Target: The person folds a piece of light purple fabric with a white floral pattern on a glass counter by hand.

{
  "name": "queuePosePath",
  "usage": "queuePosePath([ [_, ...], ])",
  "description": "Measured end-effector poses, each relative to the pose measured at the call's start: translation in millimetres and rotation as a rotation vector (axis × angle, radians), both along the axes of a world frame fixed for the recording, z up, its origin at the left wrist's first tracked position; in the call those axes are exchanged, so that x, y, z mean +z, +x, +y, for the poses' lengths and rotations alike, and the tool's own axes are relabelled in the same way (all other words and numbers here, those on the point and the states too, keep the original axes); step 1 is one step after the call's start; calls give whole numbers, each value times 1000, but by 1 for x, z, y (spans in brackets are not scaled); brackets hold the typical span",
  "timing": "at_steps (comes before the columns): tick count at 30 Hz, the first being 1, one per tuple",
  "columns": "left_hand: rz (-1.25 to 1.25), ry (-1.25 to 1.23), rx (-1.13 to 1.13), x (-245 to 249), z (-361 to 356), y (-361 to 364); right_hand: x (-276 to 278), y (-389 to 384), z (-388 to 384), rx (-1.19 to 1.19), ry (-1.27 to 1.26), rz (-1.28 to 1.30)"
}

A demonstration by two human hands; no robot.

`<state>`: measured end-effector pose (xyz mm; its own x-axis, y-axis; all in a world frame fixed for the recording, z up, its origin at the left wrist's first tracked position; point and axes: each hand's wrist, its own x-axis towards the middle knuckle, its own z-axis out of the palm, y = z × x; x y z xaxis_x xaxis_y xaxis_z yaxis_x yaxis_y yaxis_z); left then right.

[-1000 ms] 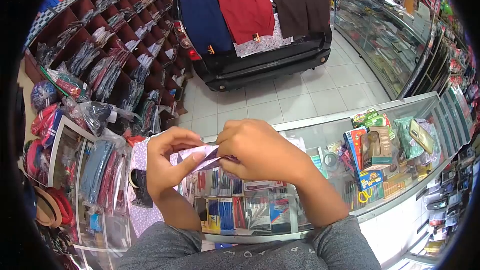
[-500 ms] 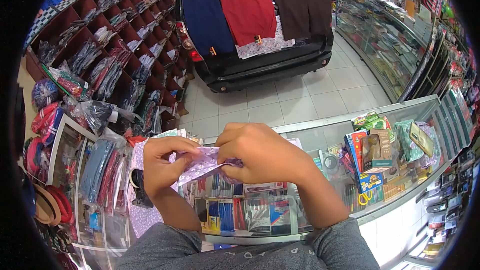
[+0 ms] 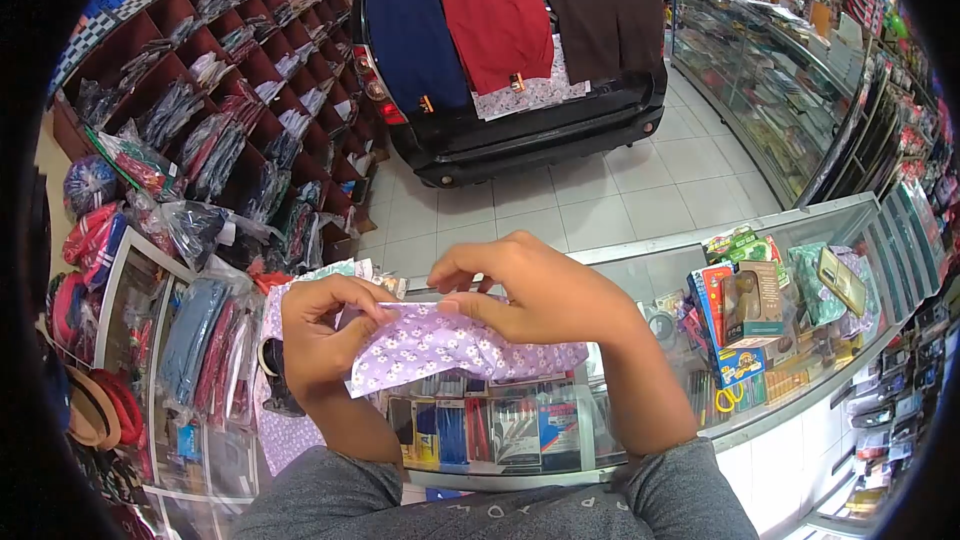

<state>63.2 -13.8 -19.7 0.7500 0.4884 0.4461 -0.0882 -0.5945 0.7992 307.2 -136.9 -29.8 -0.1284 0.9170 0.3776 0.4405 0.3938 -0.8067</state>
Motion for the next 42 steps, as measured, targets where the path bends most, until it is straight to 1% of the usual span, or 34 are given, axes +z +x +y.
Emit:
queuePosePath([
  [1,0,0,0,0,-1,0,-3,3,2,15,-9,-65],
  [2,24,-4,14,1,-2,1,-3,5,3,15,-9,-65],
  [4,45,-5,26,1,-2,2,-3,8,4,102,-39,-46],
  [6,20,-47,16,0,-2,2,-7,11,5,108,-43,-50],
  [8,41,-88,32,2,-5,1,-6,12,4,132,-42,16],
  [10,-3,-150,24,0,-2,0,-6,12,4,110,-27,-35],
  [13,12,-128,68,0,-1,-1,-6,12,5,54,59,-181],
  [15,14,-108,83,0,0,-1,-5,11,5,34,69,-209],
  [16,-6,-150,93,-1,0,-1,-5,10,6,15,78,-236],
  [17,-28,-191,103,-2,1,-1,-6,8,6,15,78,-236],
  [19,-34,-222,104,-2,3,-1,-10,4,7,-57,193,-239],
  [20,-39,-255,105,-2,4,-2,-12,4,9,-57,193,-239],
  [22,-32,-257,84,-1,6,-5,-17,4,13,-30,335,-196],
  [23,0,-230,84,0,6,-6,-15,4,11,-30,335,-196],
  [25,106,-200,91,5,4,-8,-9,5,8,44,149,-199],
  [26,108,-201,91,5,5,-8,-10,6,10,45,148,-197],
  [28,275,-101,33,7,8,-10,-13,5,14,132,-8,-169],
  [29,297,-51,26,10,7,-8,-14,4,14,134,-11,-165],
  [30,299,-53,28,12,7,-6,-14,2,16,139,-49,-146],
  [32,464,19,-18,16,6,-3,-15,0,18,146,-89,-125],
  [33,498,8,-41,18,6,-2,-18,0,20,173,-79,-167],
  [34,499,5,-40,16,7,0,-20,-1,21,200,-69,-210],
  [36,524,186,-177,8,13,4,-20,-5,23,216,-96,-207],
  [37,463,280,-187,2,15,5,-20,-7,24,229,-120,-205],
  [38,463,278,-186,2,16,4,-19,-8,24,231,-122,-204],
  [40,488,226,-143,3,16,2,-19,-9,24,169,-209,-106],
  [42,502,224,-130,5,16,2,-20,-8,27,169,-245,-90],
])
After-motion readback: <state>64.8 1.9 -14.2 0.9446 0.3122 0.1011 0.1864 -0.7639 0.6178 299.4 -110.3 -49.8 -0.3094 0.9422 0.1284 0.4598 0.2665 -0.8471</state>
